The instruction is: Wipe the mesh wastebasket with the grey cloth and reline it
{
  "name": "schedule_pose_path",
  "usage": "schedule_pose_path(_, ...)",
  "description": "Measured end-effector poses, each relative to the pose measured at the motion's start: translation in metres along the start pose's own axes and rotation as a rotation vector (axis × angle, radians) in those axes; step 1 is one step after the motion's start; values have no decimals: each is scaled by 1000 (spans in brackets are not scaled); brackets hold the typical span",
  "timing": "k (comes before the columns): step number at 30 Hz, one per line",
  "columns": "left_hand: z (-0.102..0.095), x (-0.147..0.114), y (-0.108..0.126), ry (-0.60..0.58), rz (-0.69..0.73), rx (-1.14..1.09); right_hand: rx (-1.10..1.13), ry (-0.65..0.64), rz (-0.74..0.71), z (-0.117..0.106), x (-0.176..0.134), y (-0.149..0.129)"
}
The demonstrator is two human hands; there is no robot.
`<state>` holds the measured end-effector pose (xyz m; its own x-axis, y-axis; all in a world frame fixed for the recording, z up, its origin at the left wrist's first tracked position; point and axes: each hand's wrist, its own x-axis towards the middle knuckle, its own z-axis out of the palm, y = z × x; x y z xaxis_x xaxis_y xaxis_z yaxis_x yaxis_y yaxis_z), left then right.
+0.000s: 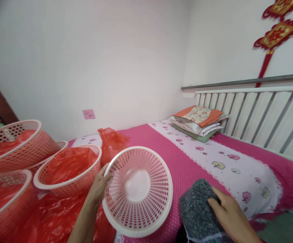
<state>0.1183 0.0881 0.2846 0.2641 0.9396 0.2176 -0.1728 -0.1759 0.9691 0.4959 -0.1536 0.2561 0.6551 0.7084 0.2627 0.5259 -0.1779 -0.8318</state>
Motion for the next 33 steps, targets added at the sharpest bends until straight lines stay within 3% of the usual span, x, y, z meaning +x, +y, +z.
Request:
schedule_pose_path(4,-1,1,0,-9,-12,9,168,-225,37,14,-4,-12)
schedule_pose_path(8,-2,0,2,-6,-6,34,445,-361,260,30,-4,0)
schedule_pose_path(10,-2,-1,3,-11,-4,33,487,-345,344,39,4,19)
schedule_pose_path(15,-1,-1,3,-7,-19,13,101,-159,144,67,27,84)
schedule_pose_path(20,-1,0,2,-7,-34,-19,-28,-113,149,85,23,122)
schedule_pose_path(24,-2,-1,4,5,-22,18,-34,-94,133,82,18,104)
schedule_pose_path(33,-3,0,7,21,-9,42,16,36,30,36,22,-4)
